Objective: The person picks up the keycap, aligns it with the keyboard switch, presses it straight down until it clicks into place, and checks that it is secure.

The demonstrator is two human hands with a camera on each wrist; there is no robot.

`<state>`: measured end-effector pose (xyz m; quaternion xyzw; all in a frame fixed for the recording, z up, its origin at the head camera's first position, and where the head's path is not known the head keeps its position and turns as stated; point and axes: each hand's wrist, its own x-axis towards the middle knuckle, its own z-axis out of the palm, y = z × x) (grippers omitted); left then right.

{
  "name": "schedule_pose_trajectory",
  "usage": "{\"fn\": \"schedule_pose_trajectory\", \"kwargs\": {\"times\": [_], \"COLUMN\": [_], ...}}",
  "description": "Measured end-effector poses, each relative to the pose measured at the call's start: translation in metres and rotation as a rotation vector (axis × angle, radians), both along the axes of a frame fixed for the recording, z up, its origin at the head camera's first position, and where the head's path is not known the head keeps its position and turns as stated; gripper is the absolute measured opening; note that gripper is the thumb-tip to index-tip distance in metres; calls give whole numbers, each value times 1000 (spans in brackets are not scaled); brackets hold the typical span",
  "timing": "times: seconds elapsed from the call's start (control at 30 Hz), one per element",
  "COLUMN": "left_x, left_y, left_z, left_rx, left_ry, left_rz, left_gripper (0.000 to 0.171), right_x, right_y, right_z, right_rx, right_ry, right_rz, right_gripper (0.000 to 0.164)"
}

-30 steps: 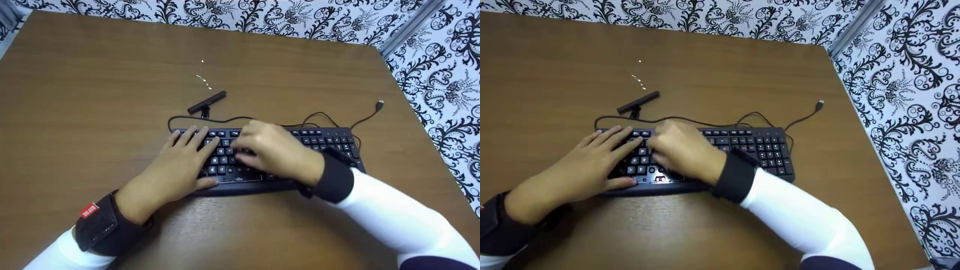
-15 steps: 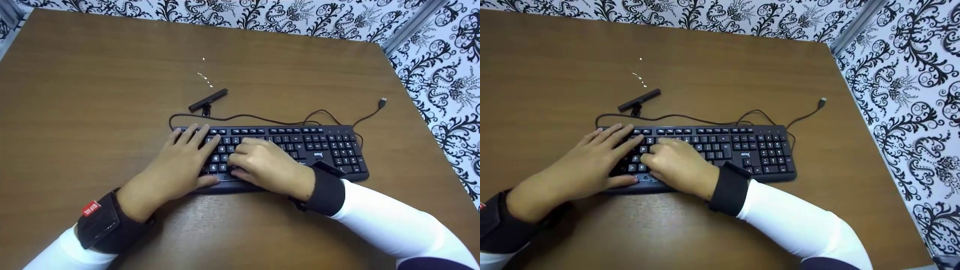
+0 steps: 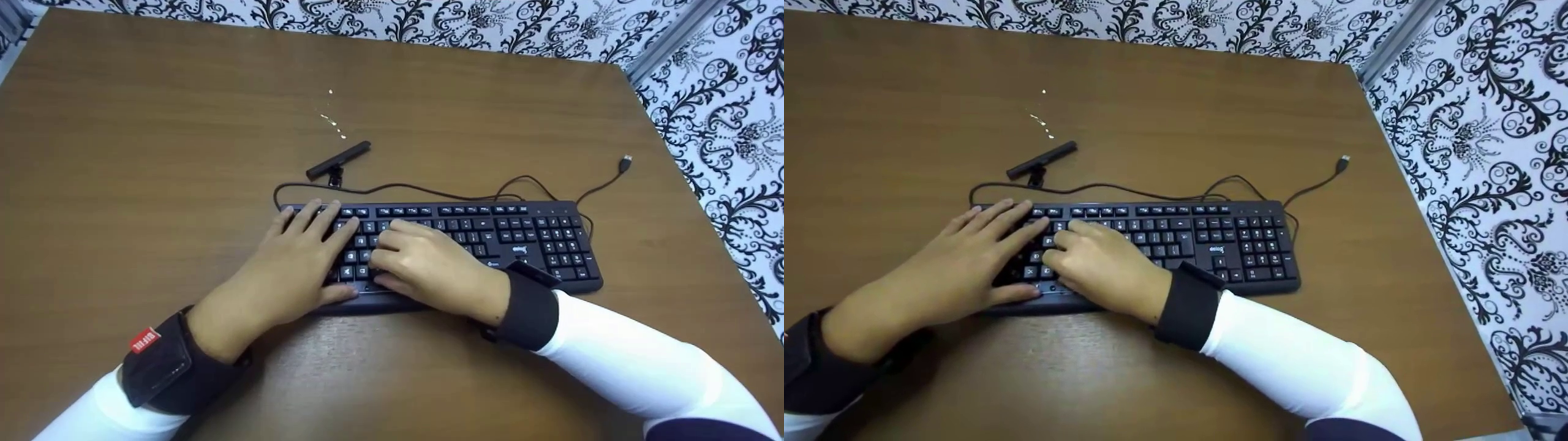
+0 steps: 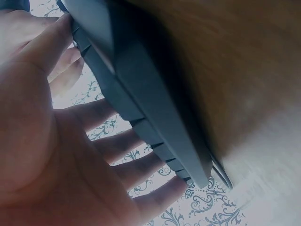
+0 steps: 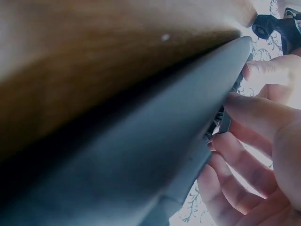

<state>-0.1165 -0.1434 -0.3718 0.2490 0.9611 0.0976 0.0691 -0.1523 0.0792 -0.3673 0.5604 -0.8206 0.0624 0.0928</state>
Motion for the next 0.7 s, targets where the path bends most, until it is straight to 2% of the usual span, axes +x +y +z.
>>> {"fn": "schedule_pose_trajectory", "kwargs": {"times": [0.4,0.7], "left_x": [1,0], "left_y": [0,1], "left_z": [5,4], "left_rx": [10,5], "left_ry": [-12,-25], "left_rz": [3,3], "left_gripper": [89,89], "right_x": [-4,-5], "right_y": [0,0], "right_z": [3,4], "right_rx": [-6,41], "right_ry": [-139,-146], "right_rz": [-3,-4], "right_gripper": [12,14]}}
